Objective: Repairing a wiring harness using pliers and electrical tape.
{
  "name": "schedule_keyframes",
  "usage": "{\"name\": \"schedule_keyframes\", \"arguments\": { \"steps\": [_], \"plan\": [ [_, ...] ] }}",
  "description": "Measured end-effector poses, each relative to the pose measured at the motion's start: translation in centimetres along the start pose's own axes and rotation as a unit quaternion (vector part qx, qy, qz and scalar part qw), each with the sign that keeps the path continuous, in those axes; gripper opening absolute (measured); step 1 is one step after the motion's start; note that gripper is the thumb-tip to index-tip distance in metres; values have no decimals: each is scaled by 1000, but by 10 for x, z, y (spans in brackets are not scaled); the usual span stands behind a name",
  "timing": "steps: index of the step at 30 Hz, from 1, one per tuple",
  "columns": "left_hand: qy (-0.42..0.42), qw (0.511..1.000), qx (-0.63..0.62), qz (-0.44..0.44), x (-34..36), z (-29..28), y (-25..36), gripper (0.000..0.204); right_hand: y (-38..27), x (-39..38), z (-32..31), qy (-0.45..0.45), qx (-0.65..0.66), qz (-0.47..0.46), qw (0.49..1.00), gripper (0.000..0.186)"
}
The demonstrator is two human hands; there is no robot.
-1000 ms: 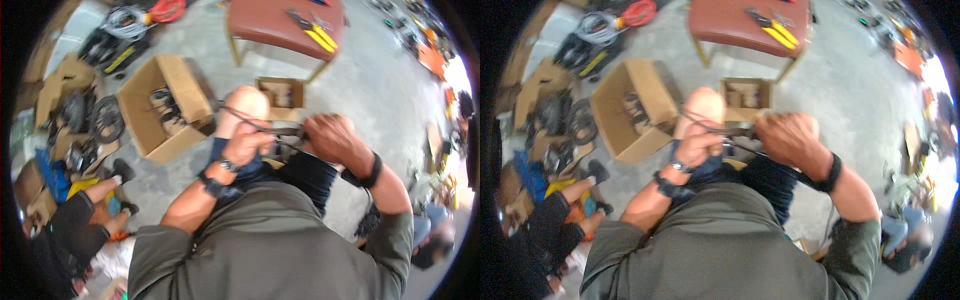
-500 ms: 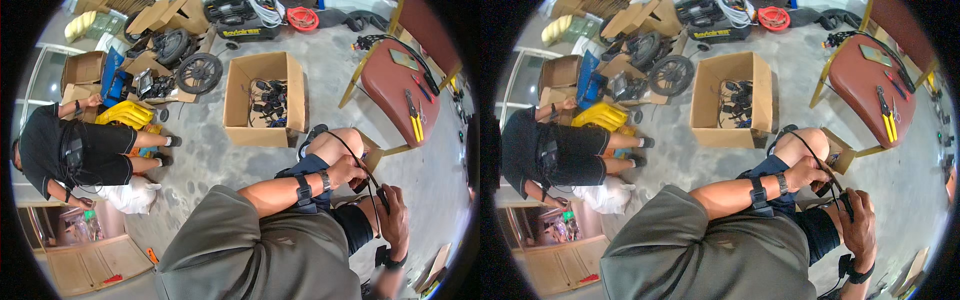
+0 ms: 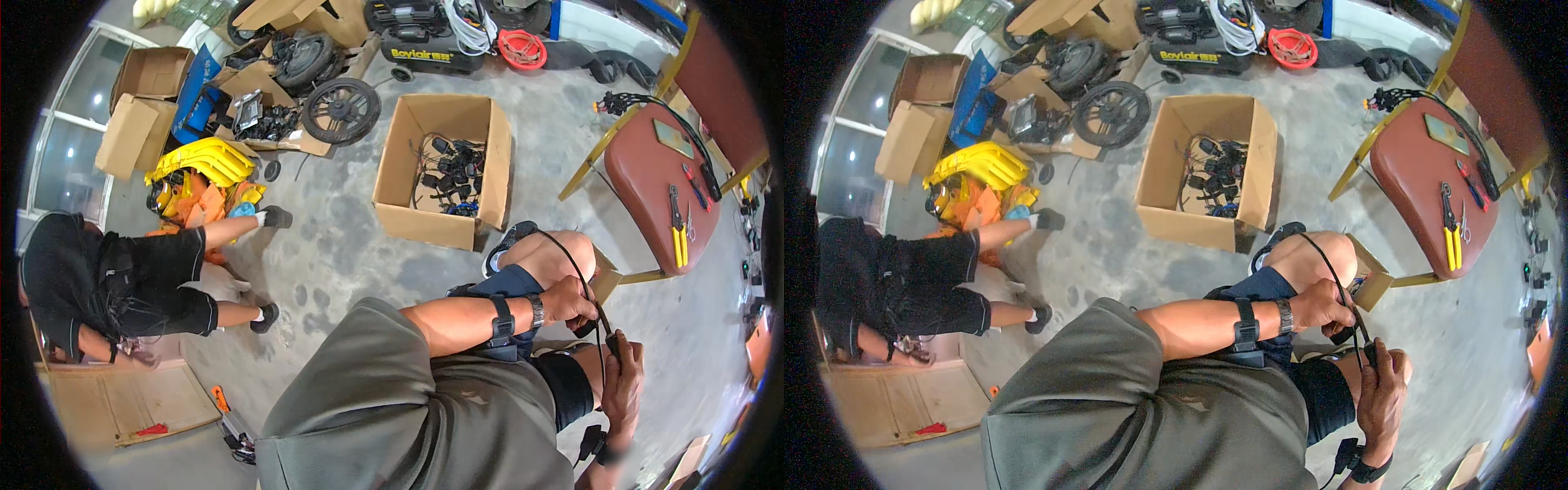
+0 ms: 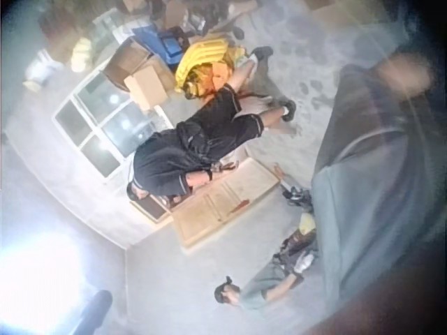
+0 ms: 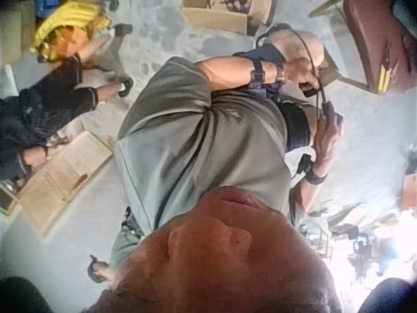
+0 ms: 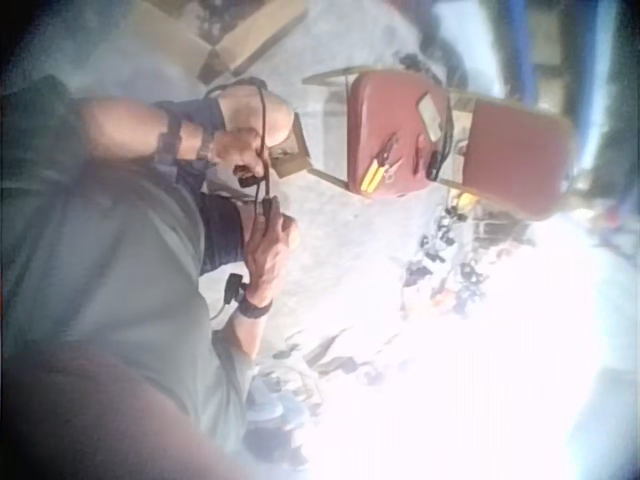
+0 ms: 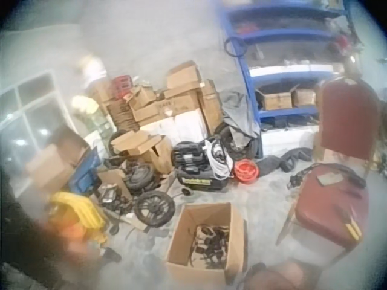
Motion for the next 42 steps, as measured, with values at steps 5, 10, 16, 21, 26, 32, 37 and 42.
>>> {"name": "schedule_keyframes", "arguments": {
  "steps": [5, 10, 16, 21, 26, 32, 37, 42],
  "plan": [
    [54, 998, 39, 6, -4, 0, 8, 14, -23, 7, 4, -12, -83, 18, 996, 36],
    [64, 997, 47, -9, -3, -3, 9, 12, -36, 8, 1, 9, -72, -47, 996, 32],
    [48, 998, 42, -7, -2, -3, 11, 11, -46, 10, -5, -50, 42, -83, 994, 35],
    [55, 995, 82, -34, -6, -4, 11, 11, -25, 27, -15, -161, 111, -99, 976, 40],
    [16, 985, 161, -59, 4, -2, 6, 12, -12, 42, -18, -245, 155, -132, 948, 70],
    [-5, 985, 167, -51, -2, -10, 6, 13, -26, 55, -10, -279, 118, -145, 942, 80],
    [-24, 977, 197, -77, -9, -12, 15, 13, -58, 58, -13, -354, 75, -189, 913, 63],
    [-24, 978, 192, -82, -10, -13, 9, 14, -60, 56, -1, -250, 131, 13, 959, 89]
  ]
}}
Point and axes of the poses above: each hand's wrist, its own x-axis towards the middle knuckle, its own z-axis out of the palm, y = z × x, the point moved 3 cm from there along x, towards the middle knuckle, and after that the axes turned 11 degrees about x, right-handed, at the moved point
